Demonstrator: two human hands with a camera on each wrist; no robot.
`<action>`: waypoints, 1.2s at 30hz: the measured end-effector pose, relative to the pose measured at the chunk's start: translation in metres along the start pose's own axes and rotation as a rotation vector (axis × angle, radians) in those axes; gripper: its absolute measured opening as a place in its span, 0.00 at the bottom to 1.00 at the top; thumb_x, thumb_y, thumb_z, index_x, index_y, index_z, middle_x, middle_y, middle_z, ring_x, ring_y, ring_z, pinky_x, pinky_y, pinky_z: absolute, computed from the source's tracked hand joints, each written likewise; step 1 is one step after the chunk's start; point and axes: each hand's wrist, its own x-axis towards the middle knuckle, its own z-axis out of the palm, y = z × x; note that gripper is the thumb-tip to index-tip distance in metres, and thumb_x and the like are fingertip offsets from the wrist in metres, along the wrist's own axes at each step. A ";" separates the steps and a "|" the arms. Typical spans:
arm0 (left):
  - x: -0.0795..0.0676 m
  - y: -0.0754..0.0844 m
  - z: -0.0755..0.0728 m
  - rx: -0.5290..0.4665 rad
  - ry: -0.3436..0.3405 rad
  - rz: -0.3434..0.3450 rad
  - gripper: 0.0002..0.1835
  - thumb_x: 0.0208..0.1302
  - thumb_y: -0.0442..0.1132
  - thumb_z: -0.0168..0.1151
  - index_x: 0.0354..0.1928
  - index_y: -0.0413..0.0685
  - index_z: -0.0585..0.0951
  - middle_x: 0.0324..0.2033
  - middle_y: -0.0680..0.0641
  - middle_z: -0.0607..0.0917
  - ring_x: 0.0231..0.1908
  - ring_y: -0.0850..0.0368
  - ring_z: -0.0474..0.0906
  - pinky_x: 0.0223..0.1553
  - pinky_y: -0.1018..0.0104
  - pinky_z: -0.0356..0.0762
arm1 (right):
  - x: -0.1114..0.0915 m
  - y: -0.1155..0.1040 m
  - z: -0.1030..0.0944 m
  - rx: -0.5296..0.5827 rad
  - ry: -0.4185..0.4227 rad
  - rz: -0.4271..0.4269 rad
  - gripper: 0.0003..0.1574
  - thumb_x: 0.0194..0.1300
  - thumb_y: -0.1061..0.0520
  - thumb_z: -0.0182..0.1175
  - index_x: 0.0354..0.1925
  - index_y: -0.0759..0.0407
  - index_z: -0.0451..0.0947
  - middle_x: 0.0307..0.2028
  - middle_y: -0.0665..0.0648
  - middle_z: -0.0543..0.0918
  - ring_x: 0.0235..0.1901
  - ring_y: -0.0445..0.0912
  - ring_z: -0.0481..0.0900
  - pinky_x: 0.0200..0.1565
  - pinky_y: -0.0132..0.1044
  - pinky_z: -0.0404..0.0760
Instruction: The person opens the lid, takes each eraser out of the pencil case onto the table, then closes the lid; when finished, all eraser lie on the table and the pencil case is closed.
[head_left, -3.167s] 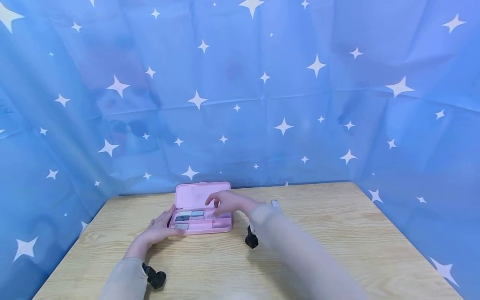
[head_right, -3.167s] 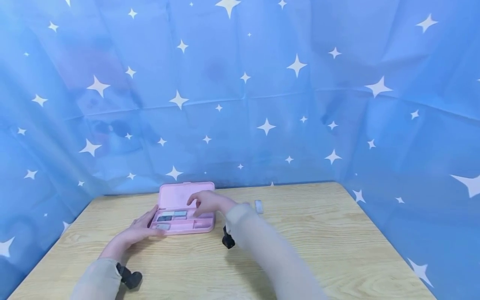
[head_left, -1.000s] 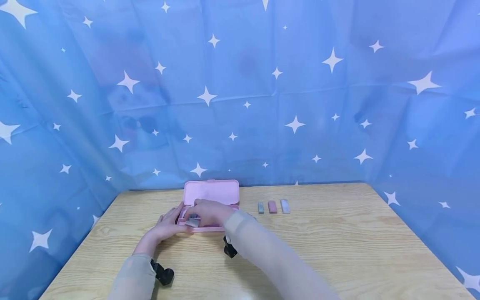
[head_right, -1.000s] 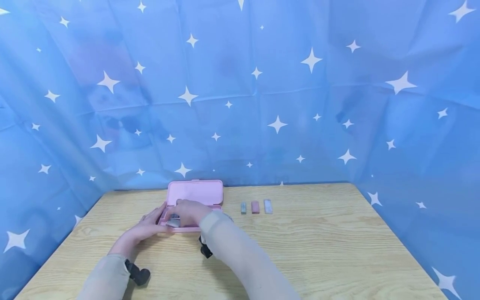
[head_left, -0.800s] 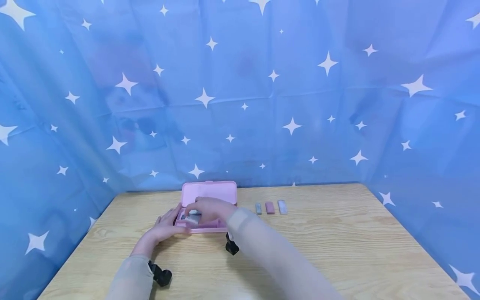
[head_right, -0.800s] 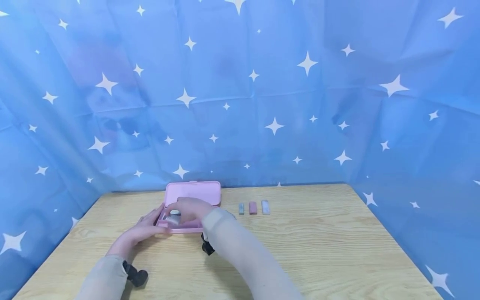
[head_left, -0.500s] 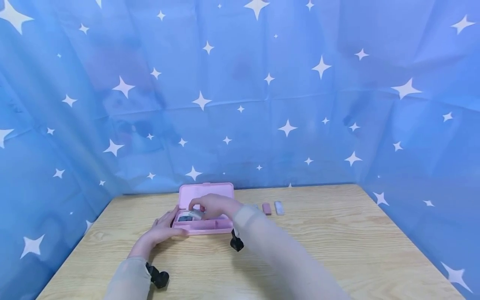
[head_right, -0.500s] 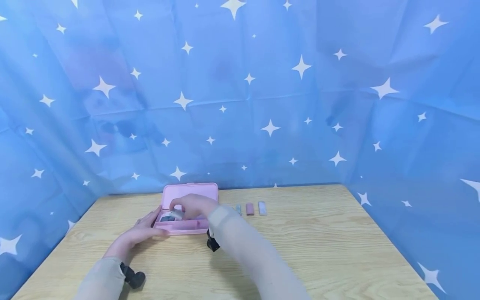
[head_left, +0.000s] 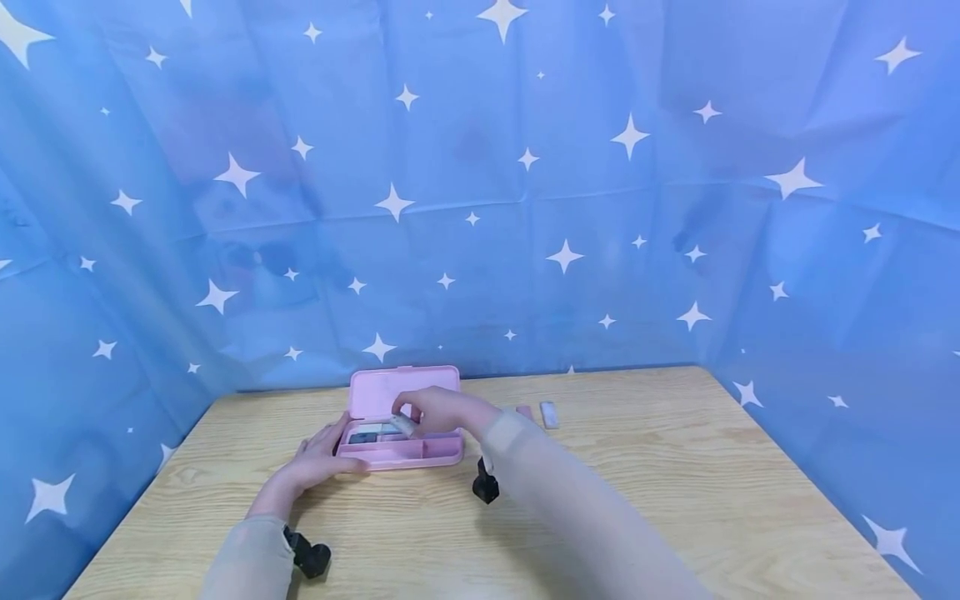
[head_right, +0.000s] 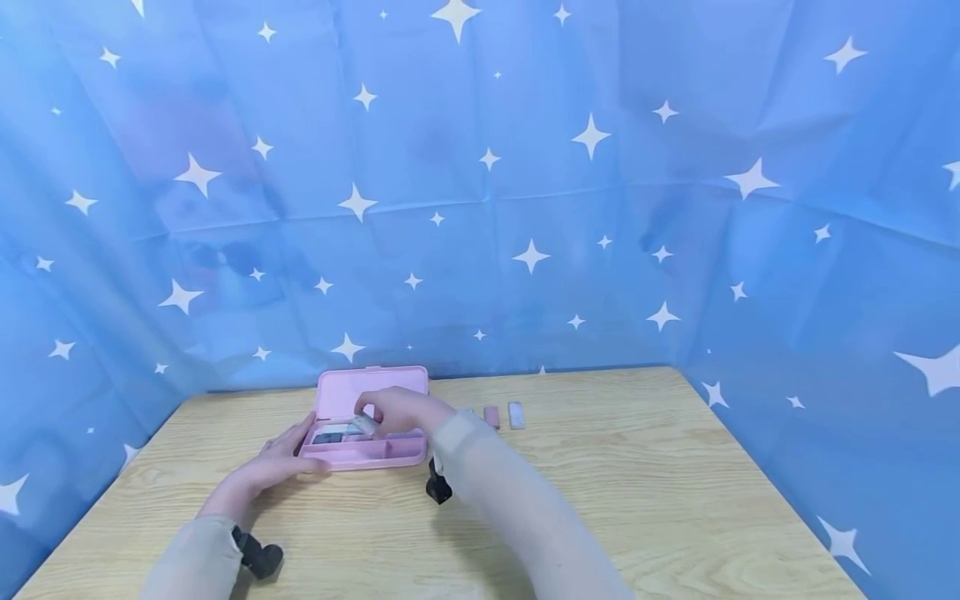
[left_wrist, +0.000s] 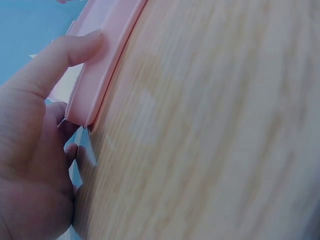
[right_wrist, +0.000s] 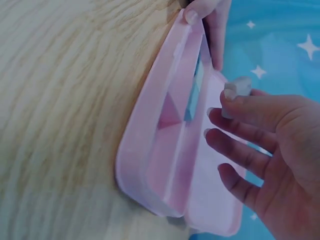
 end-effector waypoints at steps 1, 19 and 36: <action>0.000 0.000 0.000 -0.001 0.000 -0.001 0.63 0.47 0.62 0.71 0.77 0.48 0.43 0.74 0.33 0.46 0.72 0.33 0.35 0.67 0.35 0.24 | -0.001 0.002 0.001 0.025 0.013 0.003 0.28 0.62 0.62 0.65 0.59 0.49 0.73 0.34 0.45 0.80 0.35 0.37 0.76 0.41 0.28 0.75; 0.002 0.000 -0.002 -0.005 -0.011 -0.004 0.63 0.47 0.60 0.71 0.77 0.47 0.43 0.74 0.33 0.45 0.72 0.34 0.35 0.67 0.36 0.24 | -0.021 0.046 0.006 0.452 0.241 0.054 0.27 0.55 0.63 0.70 0.53 0.55 0.73 0.30 0.53 0.77 0.31 0.43 0.74 0.36 0.33 0.76; -0.001 0.002 -0.002 0.002 -0.017 0.003 0.64 0.48 0.60 0.72 0.77 0.46 0.42 0.74 0.33 0.45 0.72 0.33 0.35 0.67 0.36 0.25 | -0.045 0.053 0.020 0.497 0.319 0.044 0.26 0.54 0.63 0.71 0.51 0.56 0.73 0.27 0.52 0.77 0.28 0.42 0.75 0.34 0.34 0.77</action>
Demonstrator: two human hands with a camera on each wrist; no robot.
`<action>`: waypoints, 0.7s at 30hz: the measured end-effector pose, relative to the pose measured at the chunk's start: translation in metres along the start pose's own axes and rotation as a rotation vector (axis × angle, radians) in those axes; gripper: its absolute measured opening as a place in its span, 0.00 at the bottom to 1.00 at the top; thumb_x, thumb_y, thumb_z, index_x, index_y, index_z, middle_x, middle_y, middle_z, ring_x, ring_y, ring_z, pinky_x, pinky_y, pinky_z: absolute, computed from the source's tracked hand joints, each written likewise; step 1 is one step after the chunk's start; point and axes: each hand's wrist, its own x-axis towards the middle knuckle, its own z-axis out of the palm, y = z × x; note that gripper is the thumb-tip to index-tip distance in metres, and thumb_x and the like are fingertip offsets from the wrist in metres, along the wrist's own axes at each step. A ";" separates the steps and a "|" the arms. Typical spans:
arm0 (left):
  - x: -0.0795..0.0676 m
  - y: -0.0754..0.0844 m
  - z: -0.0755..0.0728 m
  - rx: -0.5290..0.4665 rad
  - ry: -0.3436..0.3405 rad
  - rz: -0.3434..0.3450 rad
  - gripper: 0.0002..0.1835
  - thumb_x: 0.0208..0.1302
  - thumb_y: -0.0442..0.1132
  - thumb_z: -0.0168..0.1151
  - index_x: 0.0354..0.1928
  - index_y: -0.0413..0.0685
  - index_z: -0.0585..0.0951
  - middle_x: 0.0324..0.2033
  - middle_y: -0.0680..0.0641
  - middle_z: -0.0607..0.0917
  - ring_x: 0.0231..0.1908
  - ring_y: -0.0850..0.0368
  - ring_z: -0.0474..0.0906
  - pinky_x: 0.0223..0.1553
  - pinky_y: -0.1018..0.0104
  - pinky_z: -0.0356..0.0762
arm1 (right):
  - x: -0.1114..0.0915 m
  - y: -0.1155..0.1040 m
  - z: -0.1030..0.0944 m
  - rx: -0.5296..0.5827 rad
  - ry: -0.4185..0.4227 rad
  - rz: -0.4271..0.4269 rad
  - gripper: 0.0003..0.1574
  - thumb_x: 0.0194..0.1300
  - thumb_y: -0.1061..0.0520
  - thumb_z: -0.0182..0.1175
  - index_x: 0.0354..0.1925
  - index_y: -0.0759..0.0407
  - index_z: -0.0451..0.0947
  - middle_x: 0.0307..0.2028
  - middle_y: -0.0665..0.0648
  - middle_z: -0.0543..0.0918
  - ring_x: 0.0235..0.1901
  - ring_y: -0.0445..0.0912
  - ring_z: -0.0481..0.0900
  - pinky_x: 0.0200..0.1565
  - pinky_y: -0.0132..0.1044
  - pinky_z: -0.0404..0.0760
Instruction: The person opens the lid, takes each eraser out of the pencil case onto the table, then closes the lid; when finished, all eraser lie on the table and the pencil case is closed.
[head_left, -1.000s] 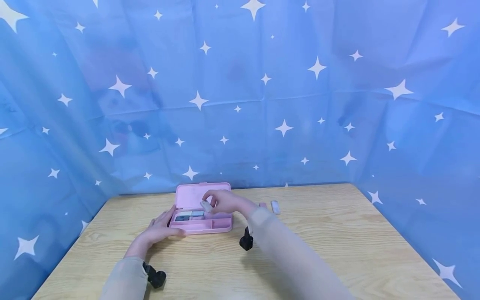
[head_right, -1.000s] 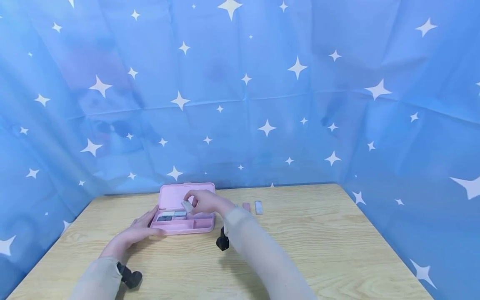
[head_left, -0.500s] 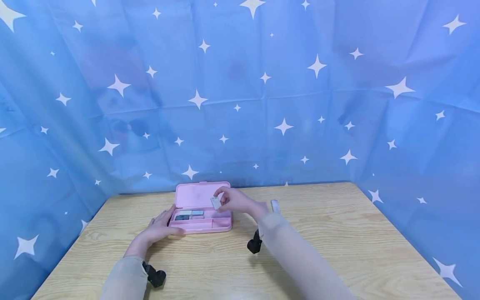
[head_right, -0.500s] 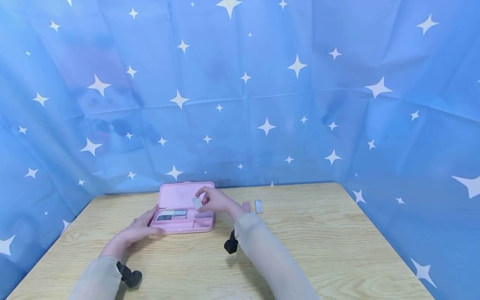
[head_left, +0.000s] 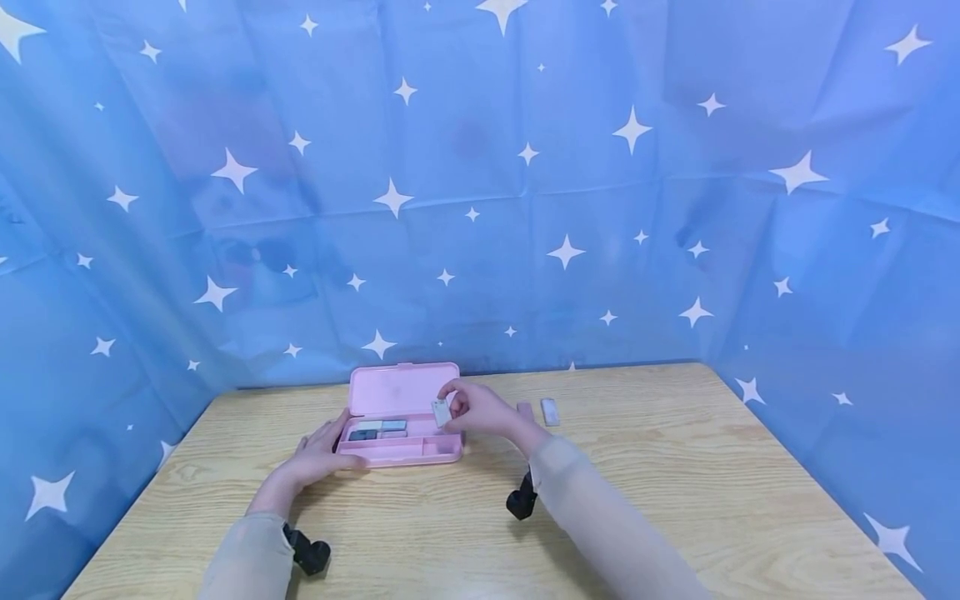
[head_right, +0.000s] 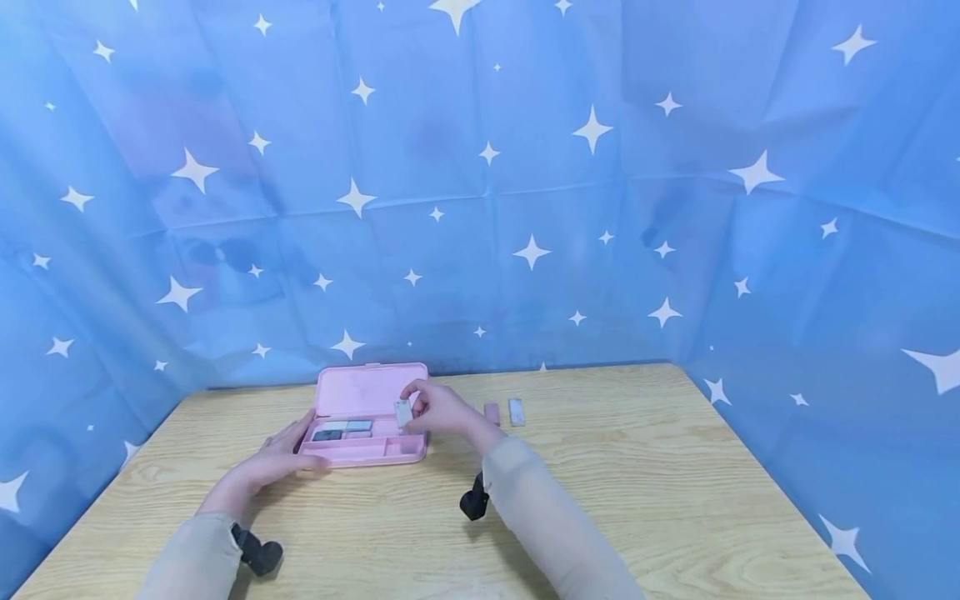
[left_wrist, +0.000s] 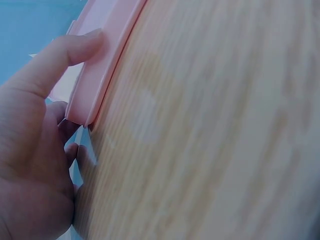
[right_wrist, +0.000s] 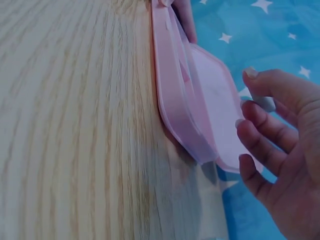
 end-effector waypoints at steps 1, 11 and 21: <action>0.000 0.000 0.000 0.000 0.000 0.000 0.64 0.48 0.60 0.72 0.77 0.46 0.42 0.74 0.33 0.45 0.72 0.33 0.35 0.67 0.36 0.25 | -0.002 0.000 -0.001 -0.002 0.006 0.003 0.26 0.54 0.62 0.71 0.51 0.56 0.73 0.27 0.52 0.78 0.28 0.43 0.75 0.35 0.34 0.77; -0.001 0.001 0.002 0.003 0.004 -0.001 0.64 0.47 0.60 0.72 0.77 0.46 0.43 0.74 0.33 0.46 0.72 0.33 0.35 0.67 0.36 0.25 | -0.022 0.009 -0.015 0.004 0.019 0.015 0.25 0.55 0.60 0.71 0.50 0.55 0.73 0.28 0.53 0.78 0.28 0.44 0.75 0.36 0.36 0.78; -0.001 0.001 0.001 -0.005 0.008 0.013 0.64 0.48 0.59 0.72 0.77 0.45 0.43 0.73 0.31 0.46 0.72 0.32 0.35 0.67 0.35 0.25 | -0.035 0.023 -0.042 -0.131 -0.013 0.053 0.25 0.56 0.58 0.70 0.51 0.54 0.73 0.30 0.52 0.77 0.29 0.45 0.75 0.33 0.37 0.77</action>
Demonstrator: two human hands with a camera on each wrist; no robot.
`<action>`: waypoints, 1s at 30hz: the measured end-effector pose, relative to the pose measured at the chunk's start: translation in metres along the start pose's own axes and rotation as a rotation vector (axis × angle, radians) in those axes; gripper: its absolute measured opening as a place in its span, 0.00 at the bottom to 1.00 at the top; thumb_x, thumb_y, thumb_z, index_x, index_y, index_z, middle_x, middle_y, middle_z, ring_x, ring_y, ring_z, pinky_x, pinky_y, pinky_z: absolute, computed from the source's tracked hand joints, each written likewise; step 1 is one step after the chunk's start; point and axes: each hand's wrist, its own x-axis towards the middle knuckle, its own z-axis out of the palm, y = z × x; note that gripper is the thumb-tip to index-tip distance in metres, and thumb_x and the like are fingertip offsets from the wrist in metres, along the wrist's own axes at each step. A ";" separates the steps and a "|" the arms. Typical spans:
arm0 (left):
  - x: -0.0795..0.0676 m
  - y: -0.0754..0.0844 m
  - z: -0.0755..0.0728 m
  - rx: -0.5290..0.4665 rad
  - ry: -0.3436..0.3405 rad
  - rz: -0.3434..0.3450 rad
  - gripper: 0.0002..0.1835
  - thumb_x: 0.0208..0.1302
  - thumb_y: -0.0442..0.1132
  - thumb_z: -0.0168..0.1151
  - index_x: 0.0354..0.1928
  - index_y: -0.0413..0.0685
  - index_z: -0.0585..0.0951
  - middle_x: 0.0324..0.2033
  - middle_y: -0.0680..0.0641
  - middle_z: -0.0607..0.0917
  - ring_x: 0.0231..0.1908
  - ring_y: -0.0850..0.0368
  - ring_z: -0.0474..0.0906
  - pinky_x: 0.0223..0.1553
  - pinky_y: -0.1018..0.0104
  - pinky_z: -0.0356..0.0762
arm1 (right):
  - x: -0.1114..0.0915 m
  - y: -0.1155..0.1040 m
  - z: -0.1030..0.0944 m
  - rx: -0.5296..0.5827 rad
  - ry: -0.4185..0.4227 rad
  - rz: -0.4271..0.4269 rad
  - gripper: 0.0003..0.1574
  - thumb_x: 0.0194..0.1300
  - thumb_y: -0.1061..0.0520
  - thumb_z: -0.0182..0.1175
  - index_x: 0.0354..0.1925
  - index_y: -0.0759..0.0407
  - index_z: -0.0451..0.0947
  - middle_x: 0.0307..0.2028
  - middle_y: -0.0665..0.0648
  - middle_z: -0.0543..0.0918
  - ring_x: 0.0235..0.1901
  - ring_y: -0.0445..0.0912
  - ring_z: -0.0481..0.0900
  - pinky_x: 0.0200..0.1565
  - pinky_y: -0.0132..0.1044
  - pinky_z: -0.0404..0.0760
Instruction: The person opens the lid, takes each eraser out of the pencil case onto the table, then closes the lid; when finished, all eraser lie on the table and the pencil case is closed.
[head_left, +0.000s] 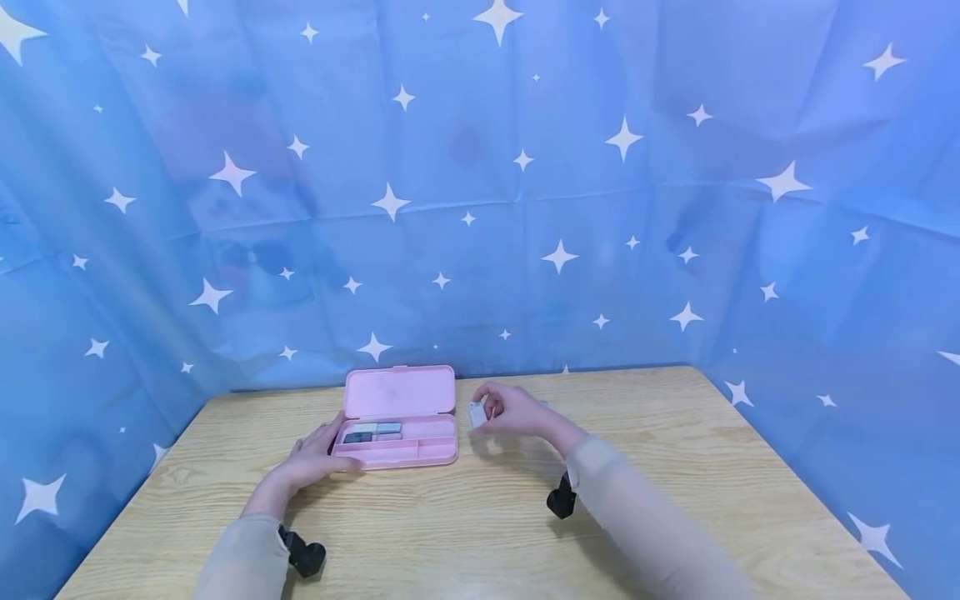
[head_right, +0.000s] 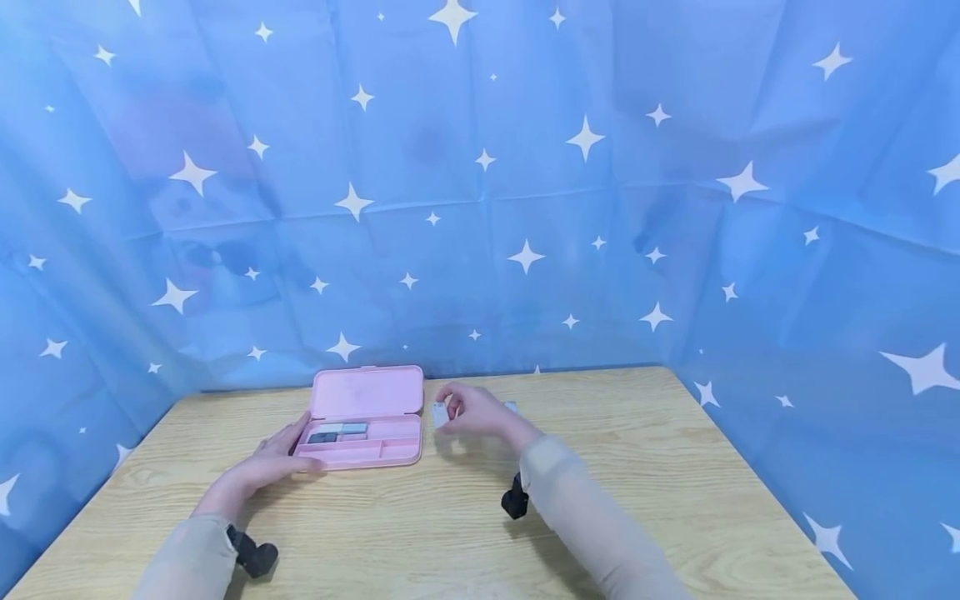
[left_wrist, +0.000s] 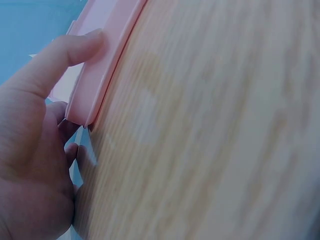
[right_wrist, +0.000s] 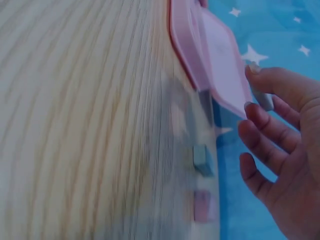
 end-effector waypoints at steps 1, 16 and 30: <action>0.000 0.000 0.000 0.001 0.000 0.004 0.64 0.48 0.59 0.72 0.77 0.44 0.43 0.73 0.31 0.46 0.72 0.31 0.35 0.67 0.35 0.25 | -0.001 0.002 -0.002 -0.011 0.004 0.014 0.25 0.56 0.58 0.70 0.51 0.54 0.73 0.31 0.52 0.77 0.29 0.45 0.75 0.33 0.37 0.77; -0.001 -0.001 0.000 0.010 -0.007 -0.004 0.64 0.47 0.60 0.72 0.77 0.45 0.43 0.73 0.30 0.45 0.72 0.31 0.35 0.67 0.35 0.26 | -0.022 0.028 -0.030 0.050 0.052 0.069 0.29 0.54 0.62 0.71 0.54 0.61 0.73 0.32 0.55 0.78 0.30 0.46 0.77 0.31 0.37 0.78; 0.000 0.000 0.000 -0.004 -0.031 -0.009 0.63 0.48 0.60 0.71 0.77 0.45 0.42 0.73 0.30 0.44 0.71 0.31 0.33 0.66 0.34 0.24 | -0.048 0.059 -0.051 0.017 0.160 0.162 0.30 0.56 0.64 0.68 0.57 0.63 0.73 0.37 0.57 0.78 0.35 0.47 0.77 0.37 0.38 0.80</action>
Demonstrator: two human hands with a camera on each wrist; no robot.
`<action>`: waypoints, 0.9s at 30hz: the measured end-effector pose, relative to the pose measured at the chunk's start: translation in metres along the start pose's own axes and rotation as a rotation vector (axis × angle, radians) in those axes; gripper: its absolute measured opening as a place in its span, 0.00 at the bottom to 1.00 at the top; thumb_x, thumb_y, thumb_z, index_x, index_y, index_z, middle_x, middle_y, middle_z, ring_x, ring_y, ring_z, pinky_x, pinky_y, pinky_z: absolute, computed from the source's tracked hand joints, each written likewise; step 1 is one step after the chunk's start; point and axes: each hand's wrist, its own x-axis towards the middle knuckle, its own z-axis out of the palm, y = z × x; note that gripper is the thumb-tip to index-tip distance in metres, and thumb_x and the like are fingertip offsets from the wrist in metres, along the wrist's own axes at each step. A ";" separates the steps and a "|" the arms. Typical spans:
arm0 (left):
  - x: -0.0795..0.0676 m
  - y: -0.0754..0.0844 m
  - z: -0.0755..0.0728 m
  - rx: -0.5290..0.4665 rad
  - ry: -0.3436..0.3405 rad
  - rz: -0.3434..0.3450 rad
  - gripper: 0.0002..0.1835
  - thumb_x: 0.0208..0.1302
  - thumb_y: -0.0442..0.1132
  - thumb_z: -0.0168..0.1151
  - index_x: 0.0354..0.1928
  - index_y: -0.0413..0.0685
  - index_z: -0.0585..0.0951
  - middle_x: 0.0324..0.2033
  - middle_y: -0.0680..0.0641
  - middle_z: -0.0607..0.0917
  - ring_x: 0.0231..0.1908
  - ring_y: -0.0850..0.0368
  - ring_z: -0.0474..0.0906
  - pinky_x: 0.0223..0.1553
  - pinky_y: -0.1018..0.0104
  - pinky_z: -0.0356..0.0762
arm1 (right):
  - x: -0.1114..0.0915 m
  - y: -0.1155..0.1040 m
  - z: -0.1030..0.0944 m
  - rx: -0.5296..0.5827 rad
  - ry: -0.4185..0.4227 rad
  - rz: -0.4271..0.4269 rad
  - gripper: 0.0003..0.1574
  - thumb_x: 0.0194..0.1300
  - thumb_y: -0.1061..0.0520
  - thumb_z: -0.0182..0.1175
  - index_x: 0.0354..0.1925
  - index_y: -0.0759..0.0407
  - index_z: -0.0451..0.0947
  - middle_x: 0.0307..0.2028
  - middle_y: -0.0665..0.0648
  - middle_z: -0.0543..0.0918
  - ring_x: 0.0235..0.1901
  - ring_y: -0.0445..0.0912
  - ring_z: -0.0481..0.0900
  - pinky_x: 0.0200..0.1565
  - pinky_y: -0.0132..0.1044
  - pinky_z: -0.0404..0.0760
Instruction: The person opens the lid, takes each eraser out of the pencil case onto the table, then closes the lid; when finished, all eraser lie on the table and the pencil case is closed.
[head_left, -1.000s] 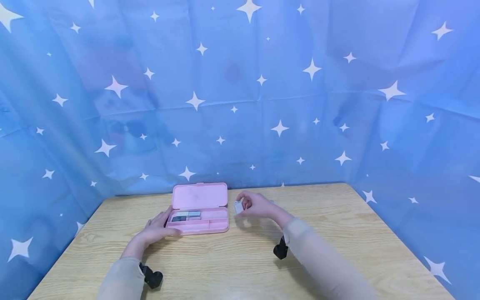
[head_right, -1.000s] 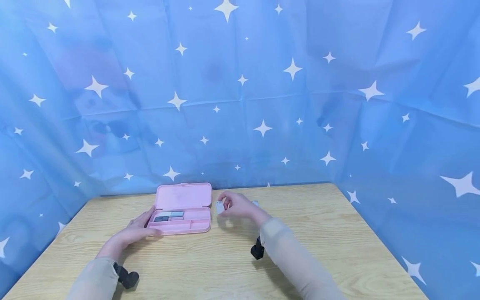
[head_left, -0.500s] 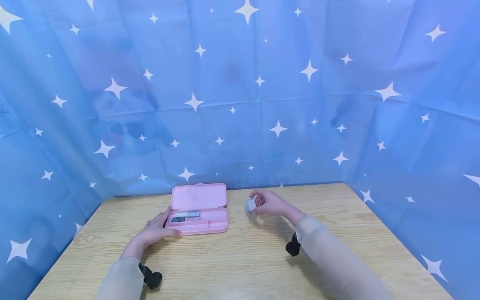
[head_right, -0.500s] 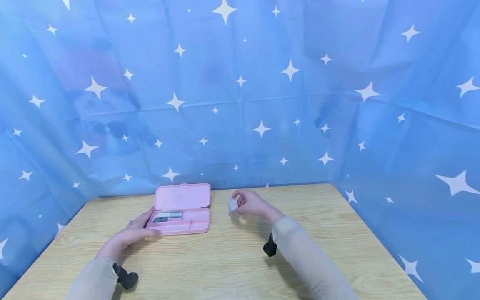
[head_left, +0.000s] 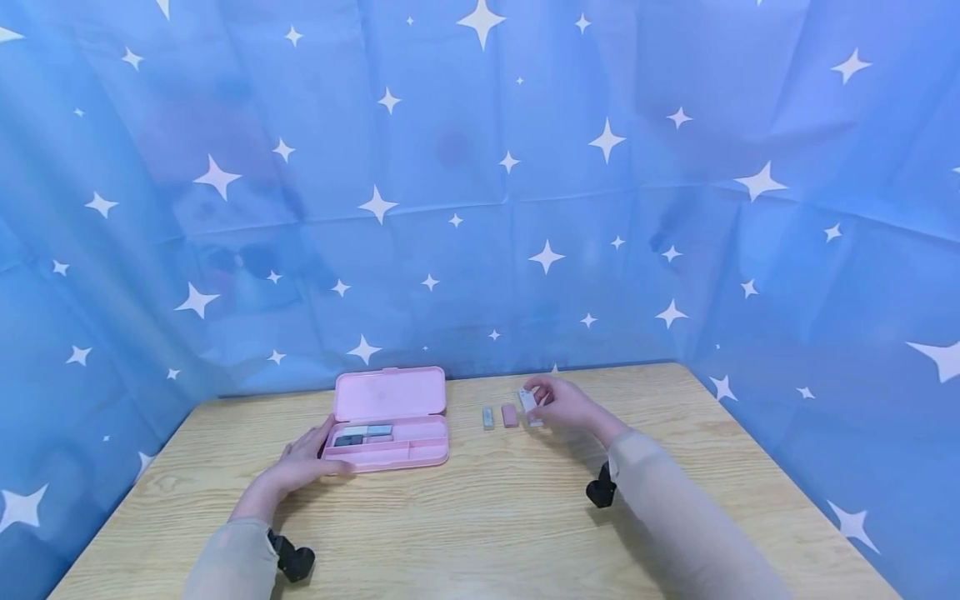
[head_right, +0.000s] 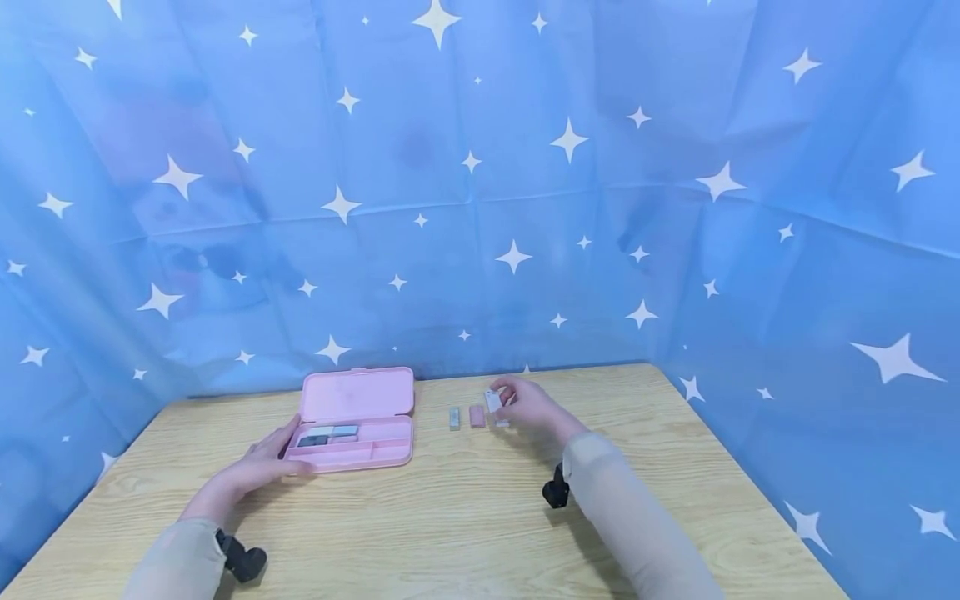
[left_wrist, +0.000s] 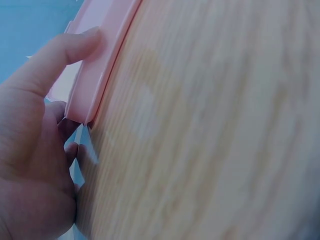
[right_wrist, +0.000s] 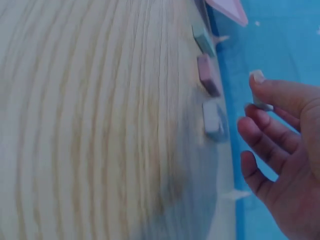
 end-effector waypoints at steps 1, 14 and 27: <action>0.000 0.000 0.000 -0.001 0.000 0.000 0.63 0.49 0.60 0.71 0.77 0.45 0.42 0.73 0.30 0.44 0.71 0.31 0.33 0.66 0.34 0.24 | -0.001 0.003 -0.001 0.003 0.006 0.011 0.30 0.56 0.64 0.68 0.57 0.62 0.73 0.37 0.56 0.78 0.35 0.47 0.77 0.37 0.38 0.79; -0.002 0.001 0.000 0.001 -0.007 -0.001 0.64 0.49 0.59 0.71 0.76 0.44 0.41 0.73 0.29 0.43 0.71 0.30 0.33 0.66 0.34 0.24 | -0.012 0.033 -0.017 -0.014 0.046 0.035 0.30 0.58 0.62 0.68 0.57 0.66 0.72 0.38 0.59 0.78 0.37 0.47 0.76 0.42 0.40 0.78; -0.001 0.003 0.000 0.008 -0.003 -0.008 0.64 0.49 0.60 0.71 0.76 0.45 0.40 0.73 0.29 0.43 0.71 0.30 0.33 0.66 0.33 0.24 | -0.018 0.039 -0.022 -0.047 0.032 0.070 0.29 0.58 0.63 0.68 0.56 0.70 0.71 0.38 0.61 0.77 0.37 0.48 0.74 0.39 0.41 0.77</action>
